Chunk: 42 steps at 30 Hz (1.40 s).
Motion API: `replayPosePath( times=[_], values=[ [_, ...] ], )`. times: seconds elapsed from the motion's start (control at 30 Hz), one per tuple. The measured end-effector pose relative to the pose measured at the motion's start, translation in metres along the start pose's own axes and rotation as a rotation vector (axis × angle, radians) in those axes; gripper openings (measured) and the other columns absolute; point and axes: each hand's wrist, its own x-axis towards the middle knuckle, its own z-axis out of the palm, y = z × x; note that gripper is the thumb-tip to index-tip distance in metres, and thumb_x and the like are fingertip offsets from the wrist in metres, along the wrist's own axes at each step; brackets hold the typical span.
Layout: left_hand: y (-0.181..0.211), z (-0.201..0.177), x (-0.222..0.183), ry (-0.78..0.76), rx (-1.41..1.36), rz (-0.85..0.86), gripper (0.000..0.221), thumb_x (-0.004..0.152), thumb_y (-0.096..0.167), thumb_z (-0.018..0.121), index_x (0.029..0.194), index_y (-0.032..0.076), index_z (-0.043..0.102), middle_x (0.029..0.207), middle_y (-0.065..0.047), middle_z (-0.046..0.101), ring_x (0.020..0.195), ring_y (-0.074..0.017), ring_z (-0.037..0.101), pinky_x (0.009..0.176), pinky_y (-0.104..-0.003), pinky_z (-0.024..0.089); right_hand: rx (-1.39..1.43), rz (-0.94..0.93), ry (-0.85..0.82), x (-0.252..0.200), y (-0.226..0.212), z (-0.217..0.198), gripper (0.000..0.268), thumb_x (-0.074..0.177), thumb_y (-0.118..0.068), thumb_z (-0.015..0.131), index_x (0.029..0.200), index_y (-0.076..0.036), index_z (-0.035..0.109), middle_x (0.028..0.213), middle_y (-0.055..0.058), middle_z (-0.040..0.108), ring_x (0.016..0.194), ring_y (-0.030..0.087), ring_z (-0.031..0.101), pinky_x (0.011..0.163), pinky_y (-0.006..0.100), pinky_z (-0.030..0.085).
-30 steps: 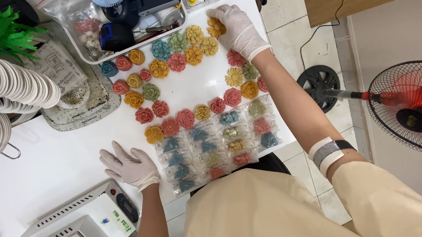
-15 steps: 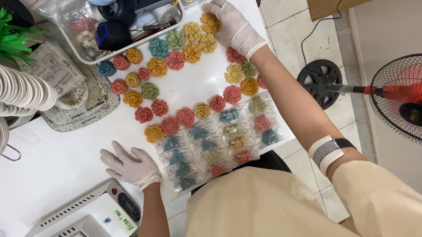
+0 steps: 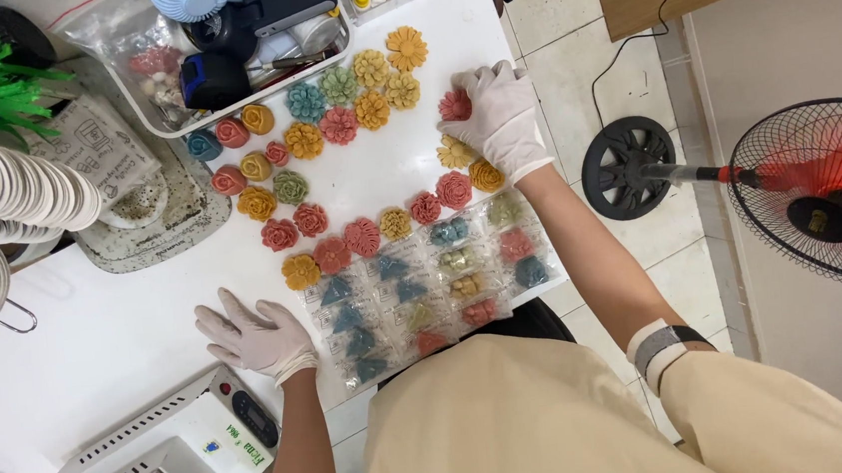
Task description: Organizing small wax flower-shaped items on a white tray and then placing a green cord into a small box.
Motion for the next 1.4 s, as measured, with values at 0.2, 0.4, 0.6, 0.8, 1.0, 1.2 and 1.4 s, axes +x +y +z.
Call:
replayPosePath(
  times=[0.2, 0.4, 0.6, 0.8, 1.0, 1.2, 1.4],
  values=[
    [-0.001, 0.001, -0.001, 0.0, 0.013, 0.002, 0.061, 0.102, 0.025, 0.056, 0.159, 0.007, 0.045, 0.17, -0.026, 0.024, 0.158, -0.0412, 0.022, 0.126, -0.061, 0.011, 0.183, 0.133, -0.001, 0.017, -0.005, -0.005, 0.061, 0.069, -0.034, 0.087, 0.123, -0.014, 0.067, 0.108, 0.012, 0.067, 0.1, 0.032, 0.062, 0.092, 0.044, 0.049],
    [-0.003, 0.004, 0.0, 0.005, 0.013, -0.003, 0.061, 0.102, 0.025, 0.056, 0.158, 0.007, 0.046, 0.169, -0.026, 0.025, 0.158, -0.0416, 0.023, 0.126, -0.062, 0.011, 0.373, 0.1, 0.068, 0.064, 0.027, 0.025, 0.071, 0.07, -0.016, 0.088, 0.135, -0.01, 0.058, 0.12, 0.016, 0.062, 0.108, 0.036, 0.063, 0.095, 0.041, 0.053],
    [-0.002, 0.002, 0.001, -0.019, 0.017, -0.011, 0.061, 0.102, 0.026, 0.056, 0.159, 0.007, 0.045, 0.169, -0.026, 0.025, 0.158, -0.0424, 0.021, 0.126, -0.062, 0.01, 0.331, 0.025, 0.051, 0.082, 0.03, 0.036, 0.074, 0.068, -0.013, 0.092, 0.134, -0.011, 0.059, 0.122, 0.016, 0.062, 0.111, 0.037, 0.062, 0.097, 0.041, 0.052],
    [0.0, 0.0, 0.002, -0.035, 0.013, -0.017, 0.062, 0.102, 0.027, 0.055, 0.16, 0.008, 0.043, 0.17, -0.025, 0.023, 0.158, -0.0414, 0.019, 0.126, -0.062, 0.009, 0.364, 0.011, 0.055, 0.081, 0.032, 0.043, 0.073, 0.068, -0.008, 0.091, 0.134, -0.011, 0.06, 0.125, 0.014, 0.062, 0.113, 0.035, 0.062, 0.1, 0.039, 0.051],
    [-0.004, 0.005, 0.001, -0.028, 0.018, -0.008, 0.062, 0.103, 0.027, 0.055, 0.16, 0.008, 0.043, 0.17, -0.025, 0.023, 0.158, -0.0416, 0.019, 0.126, -0.063, 0.01, 0.664, -0.088, 0.153, 0.07, 0.075, 0.061, 0.066, 0.082, -0.004, 0.086, 0.142, -0.005, 0.059, 0.145, 0.012, 0.06, 0.131, 0.027, 0.062, 0.115, 0.037, 0.048],
    [-0.009, 0.007, -0.001, -0.01, 0.036, 0.022, 0.061, 0.104, 0.026, 0.055, 0.161, 0.008, 0.043, 0.17, -0.026, 0.023, 0.158, -0.0422, 0.02, 0.126, -0.063, 0.012, 0.304, 0.347, -0.068, 0.018, 0.043, -0.041, 0.062, 0.083, -0.042, 0.089, 0.129, -0.008, 0.067, 0.122, 0.013, 0.069, 0.11, 0.025, 0.068, 0.098, 0.037, 0.053],
    [-0.006, 0.007, -0.001, -0.004, 0.043, 0.011, 0.061, 0.102, 0.026, 0.056, 0.16, 0.009, 0.044, 0.17, -0.025, 0.024, 0.159, -0.0408, 0.021, 0.127, -0.062, 0.012, 0.011, 0.229, -0.04, -0.002, 0.04, -0.005, 0.069, 0.069, -0.05, 0.093, 0.12, -0.009, 0.071, 0.108, 0.015, 0.069, 0.097, 0.032, 0.067, 0.085, 0.045, 0.052]
  ],
)
